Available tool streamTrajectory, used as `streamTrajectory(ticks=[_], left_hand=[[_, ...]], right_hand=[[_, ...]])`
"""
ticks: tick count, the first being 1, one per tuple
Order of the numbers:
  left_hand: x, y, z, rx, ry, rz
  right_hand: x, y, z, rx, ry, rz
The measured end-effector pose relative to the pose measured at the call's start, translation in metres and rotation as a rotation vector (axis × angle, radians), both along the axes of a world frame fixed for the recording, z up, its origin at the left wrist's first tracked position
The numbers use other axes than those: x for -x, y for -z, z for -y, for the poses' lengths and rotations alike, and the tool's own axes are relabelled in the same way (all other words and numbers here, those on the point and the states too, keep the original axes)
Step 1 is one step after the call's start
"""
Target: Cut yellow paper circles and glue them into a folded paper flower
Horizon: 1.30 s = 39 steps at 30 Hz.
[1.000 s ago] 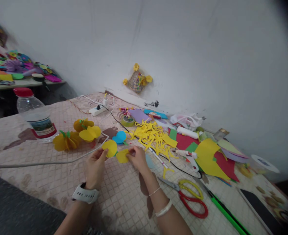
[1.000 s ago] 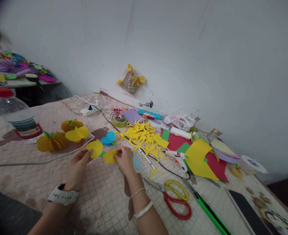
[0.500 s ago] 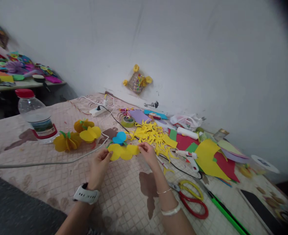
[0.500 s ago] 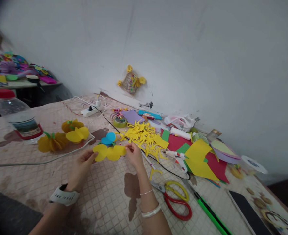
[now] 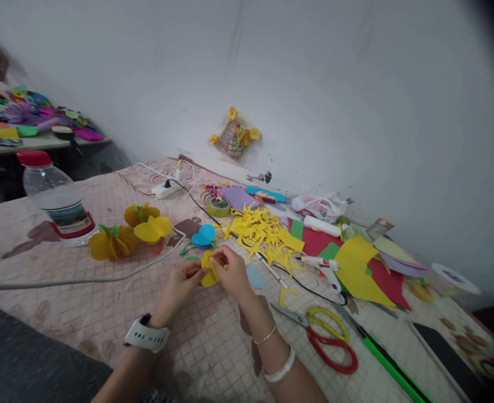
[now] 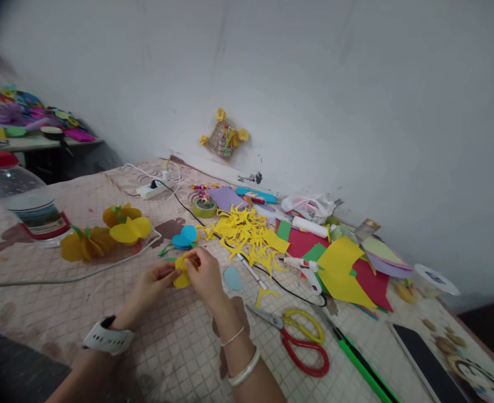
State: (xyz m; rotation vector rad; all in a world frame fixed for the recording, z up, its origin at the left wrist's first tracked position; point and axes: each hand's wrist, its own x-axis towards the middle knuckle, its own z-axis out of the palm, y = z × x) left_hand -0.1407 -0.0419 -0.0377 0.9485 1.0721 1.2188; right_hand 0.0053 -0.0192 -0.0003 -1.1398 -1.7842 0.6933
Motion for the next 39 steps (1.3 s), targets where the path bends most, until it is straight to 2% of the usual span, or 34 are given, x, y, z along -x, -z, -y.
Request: streamTrajectory(ticks=[6,8,11,16,21,23,26,30,33,35,39], left_hand=[[0.006,-0.005,0.004,-0.085,-0.316,0.024],[0.007,-0.009,0.007,-0.108,-0.397,0.028],[0.006,-0.013,0.01,-0.122,-0.45,0.024],[0.005,-0.014,0.011,-0.14,-0.484,0.001],[0.007,-0.01,0.01,-0.152,-0.494,-0.032],[0.007,-0.008,0.008,-0.146,-0.447,-0.05],[0.004,-0.007,0.006,-0.117,-0.305,-0.072],[0.0,-0.01,0.004,-0.083,-0.139,-0.067],[-0.001,-0.011,0.004,-0.07,-0.114,-0.053],[0.0,-0.011,0.004,-0.069,-0.16,-0.047],[0.004,-0.008,0.007,-0.103,-0.362,-0.035]], right_hand=[[-0.023,0.014,-0.015,0.052,0.219,0.139],[-0.028,0.019,-0.016,0.069,0.236,0.219],[-0.028,0.026,-0.016,0.094,0.209,0.282],[-0.028,0.03,-0.018,0.167,0.065,0.216],[-0.036,0.013,-0.017,0.163,-0.05,0.057],[-0.034,0.005,-0.013,0.16,-0.117,0.017],[-0.022,0.0,-0.008,0.146,-0.19,-0.02],[-0.003,0.003,-0.005,0.081,-0.089,-0.07],[0.004,0.007,-0.007,0.039,0.0,-0.065],[0.002,0.01,-0.01,0.026,0.052,-0.038],[-0.01,0.016,-0.017,0.014,0.189,0.087]])
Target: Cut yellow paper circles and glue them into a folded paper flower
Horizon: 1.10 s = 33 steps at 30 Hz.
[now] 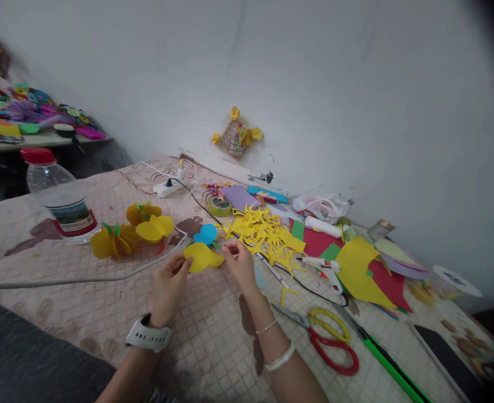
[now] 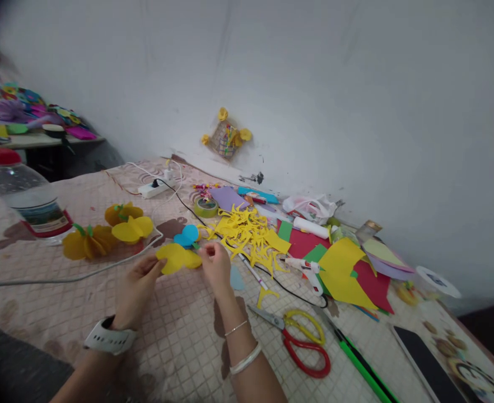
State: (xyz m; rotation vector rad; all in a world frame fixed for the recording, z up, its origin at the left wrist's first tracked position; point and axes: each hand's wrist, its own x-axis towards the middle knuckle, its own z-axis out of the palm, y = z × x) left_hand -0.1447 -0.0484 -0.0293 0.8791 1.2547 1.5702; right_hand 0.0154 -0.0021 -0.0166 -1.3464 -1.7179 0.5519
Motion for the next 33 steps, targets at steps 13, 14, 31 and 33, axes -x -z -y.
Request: streamTrajectory(ticks=[13,14,31,33], left_hand=[[0.002,-0.002,0.003,-0.065,-0.192,-0.012],[0.002,-0.001,0.003,-0.064,-0.194,-0.012],[0.003,0.0,-0.001,-0.074,-0.283,0.009],[0.003,0.0,0.0,-0.059,-0.227,-0.015]], right_hand=[[0.002,0.012,-0.004,0.109,0.019,0.323],[0.003,0.012,-0.005,0.119,0.016,0.328],[-0.048,-0.007,-0.024,0.096,0.081,-0.402],[-0.056,-0.016,-0.016,0.102,0.05,-0.45]])
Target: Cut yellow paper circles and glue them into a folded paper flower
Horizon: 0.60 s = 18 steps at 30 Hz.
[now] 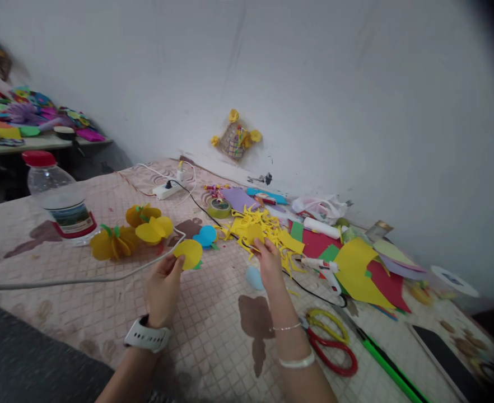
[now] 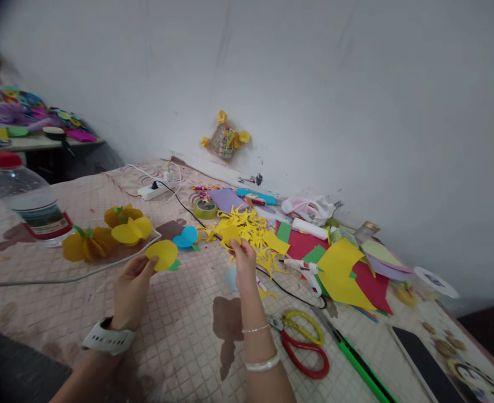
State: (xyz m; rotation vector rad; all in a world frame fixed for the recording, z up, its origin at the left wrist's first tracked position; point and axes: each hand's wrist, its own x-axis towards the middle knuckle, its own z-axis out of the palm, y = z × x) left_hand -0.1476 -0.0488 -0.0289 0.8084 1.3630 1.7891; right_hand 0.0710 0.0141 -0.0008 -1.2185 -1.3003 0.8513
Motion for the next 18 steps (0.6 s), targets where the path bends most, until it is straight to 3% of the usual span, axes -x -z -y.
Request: streamTrajectory(ticks=[5,8,12,18], left_hand=[[-0.001,-0.004,0.004,0.027,0.125,-0.11],[-0.014,-0.005,0.016,0.034,0.256,-0.191],[-0.051,-0.005,0.045,0.023,0.405,-0.245],[-0.095,-0.004,0.089,0.015,0.478,-0.207]], right_hand=[[0.007,-0.014,0.046,0.047,-0.247,0.085],[0.011,-0.02,0.075,0.066,-0.359,0.222],[0.005,-0.02,0.101,0.085,-0.296,0.327],[-0.012,-0.001,0.145,0.152,-0.124,0.259]])
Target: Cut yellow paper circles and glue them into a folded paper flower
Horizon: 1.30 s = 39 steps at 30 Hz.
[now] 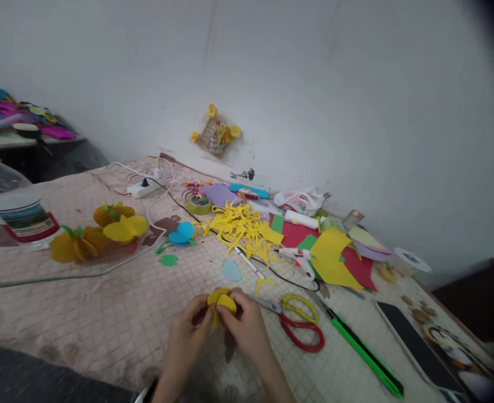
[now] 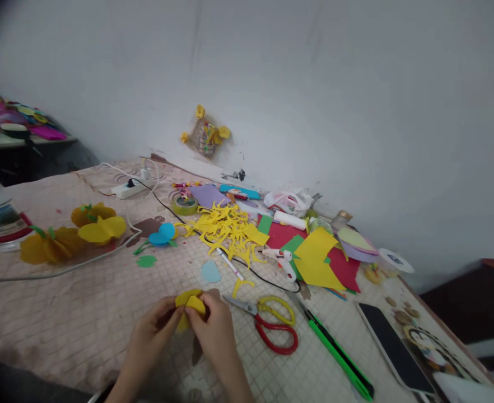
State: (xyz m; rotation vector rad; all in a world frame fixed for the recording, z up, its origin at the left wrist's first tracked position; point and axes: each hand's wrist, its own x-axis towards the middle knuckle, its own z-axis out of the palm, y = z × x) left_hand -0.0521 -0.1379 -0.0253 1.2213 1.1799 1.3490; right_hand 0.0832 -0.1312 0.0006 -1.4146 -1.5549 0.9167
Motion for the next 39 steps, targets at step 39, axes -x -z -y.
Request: streamTrajectory(ticks=[39], left_hand=[[0.025,-0.001,-0.002,0.112,-0.222,0.322]], right_hand=[[0.017,0.009,-0.039,0.087,-0.139,0.106]])
